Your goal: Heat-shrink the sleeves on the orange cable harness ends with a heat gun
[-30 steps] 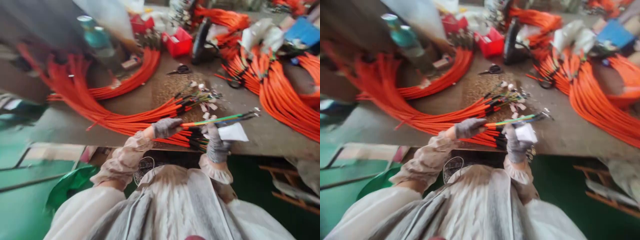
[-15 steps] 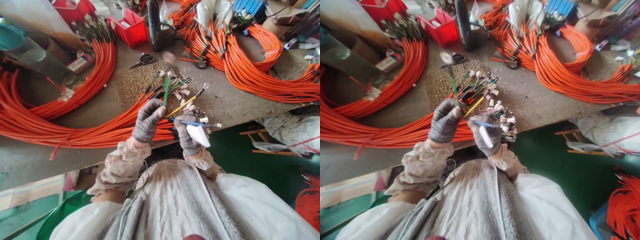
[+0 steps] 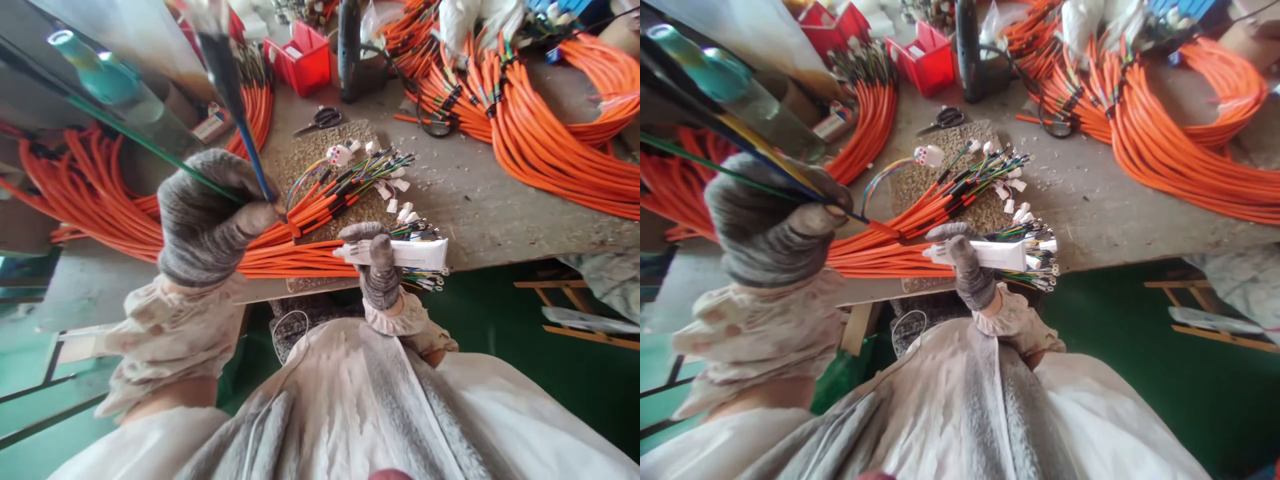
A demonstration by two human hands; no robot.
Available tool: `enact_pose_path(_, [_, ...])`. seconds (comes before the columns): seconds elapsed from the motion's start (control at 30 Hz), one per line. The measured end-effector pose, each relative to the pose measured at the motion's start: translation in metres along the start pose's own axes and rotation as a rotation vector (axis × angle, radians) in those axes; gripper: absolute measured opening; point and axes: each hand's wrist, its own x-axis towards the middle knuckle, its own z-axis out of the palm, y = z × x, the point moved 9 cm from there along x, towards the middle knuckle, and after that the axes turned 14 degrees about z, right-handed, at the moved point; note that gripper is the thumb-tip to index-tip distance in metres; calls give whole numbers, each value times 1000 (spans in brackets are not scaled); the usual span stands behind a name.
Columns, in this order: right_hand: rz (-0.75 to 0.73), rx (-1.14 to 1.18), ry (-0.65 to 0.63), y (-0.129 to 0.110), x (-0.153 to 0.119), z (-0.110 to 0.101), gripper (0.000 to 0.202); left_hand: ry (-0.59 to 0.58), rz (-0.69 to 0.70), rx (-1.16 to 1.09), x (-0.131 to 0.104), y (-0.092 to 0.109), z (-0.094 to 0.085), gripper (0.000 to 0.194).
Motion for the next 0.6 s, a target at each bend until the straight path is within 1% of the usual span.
enact_pose_path(0.03, [49, 40, 15, 7, 1, 2, 53, 2, 25, -7, -3, -4, 1, 38])
enact_pose_path(0.07, [76, 62, 26, 11, 2, 5, 51, -30, 64, -43, -4, -6, 7, 41])
enact_pose_path(0.13, [76, 72, 23, 11, 3, 11, 44, -64, 131, -181, -4, -13, 17, 49])
enact_pose_path(0.2, [42, 37, 1, 6, 2, 17, 36, -137, 175, -339, 0, -20, 26, 57])
enact_pose_path(0.23, [10, 0, 3, 2, 0, 19, 33, -185, 162, -388, 3, -26, 30, 63])
enact_pose_path(0.27, [-36, -46, 14, -3, -4, 20, 31, -235, 124, -409, 5, -32, 32, 69])
enact_pose_path(0.3, [-93, -99, 24, -8, -7, 21, 29, -309, 69, -404, 6, -39, 35, 75])
enact_pose_path(0.37, [-236, -194, 10, -19, -16, 27, 21, -506, -37, -311, 4, -45, 39, 79])
enact_pose_path(0.4, [-317, -231, -20, -25, -20, 32, 15, -615, -45, -251, 1, -42, 41, 78])
enact_pose_path(0.43, [-410, -261, -51, -30, -25, 37, 11, -715, -17, -198, -2, -35, 42, 74])
enact_pose_path(0.47, [-509, -294, -73, -35, -30, 42, 13, -789, 34, -148, -5, -25, 42, 66])
enact_pose_path(0.5, [-607, -335, -80, -39, -35, 46, 18, -823, 95, -108, -7, -15, 42, 58])
enact_pose_path(0.53, [-701, -383, -62, -43, -38, 50, 20, -825, 161, -87, -8, -4, 40, 56])
enact_pose_path(0.6, [-840, -493, 9, -47, -42, 55, 16, -829, 276, -99, -15, 16, 41, 62])
